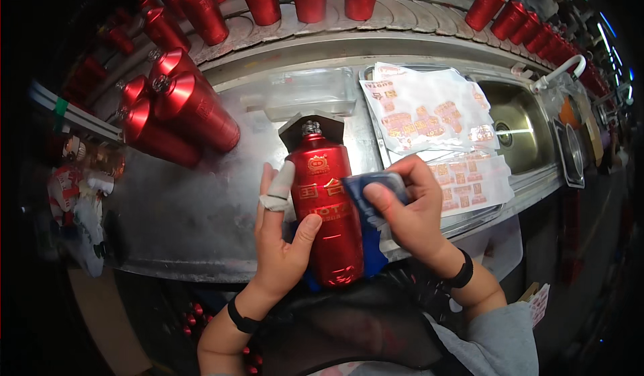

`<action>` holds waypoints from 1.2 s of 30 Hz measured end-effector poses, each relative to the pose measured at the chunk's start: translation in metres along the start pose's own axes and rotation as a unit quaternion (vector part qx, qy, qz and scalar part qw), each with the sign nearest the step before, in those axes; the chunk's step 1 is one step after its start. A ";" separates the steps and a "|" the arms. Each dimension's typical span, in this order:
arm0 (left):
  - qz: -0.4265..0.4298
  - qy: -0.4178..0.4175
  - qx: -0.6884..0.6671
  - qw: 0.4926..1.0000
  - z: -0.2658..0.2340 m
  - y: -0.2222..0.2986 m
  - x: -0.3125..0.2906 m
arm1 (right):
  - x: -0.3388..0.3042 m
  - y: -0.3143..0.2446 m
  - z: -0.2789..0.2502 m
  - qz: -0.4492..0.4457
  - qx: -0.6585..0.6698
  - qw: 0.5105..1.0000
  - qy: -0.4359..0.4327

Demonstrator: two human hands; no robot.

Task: Manually applying labels to red metal bottles on an assembly line.

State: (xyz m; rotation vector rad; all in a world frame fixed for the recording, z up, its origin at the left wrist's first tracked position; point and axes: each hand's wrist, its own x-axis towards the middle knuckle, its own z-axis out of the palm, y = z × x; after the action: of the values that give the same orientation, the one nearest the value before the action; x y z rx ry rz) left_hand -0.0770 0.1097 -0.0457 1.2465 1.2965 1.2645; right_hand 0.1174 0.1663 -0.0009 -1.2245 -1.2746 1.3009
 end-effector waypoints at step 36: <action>0.157 -0.063 0.400 0.901 -0.020 0.004 -0.017 | -0.010 0.002 -0.017 -0.344 -0.241 0.902 -0.098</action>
State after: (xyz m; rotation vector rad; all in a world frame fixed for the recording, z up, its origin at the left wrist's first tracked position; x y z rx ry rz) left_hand -0.0951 0.0912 -0.0412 2.1464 1.6291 0.8305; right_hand 0.1358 0.1576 -0.0021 -0.8229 -2.0258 0.6092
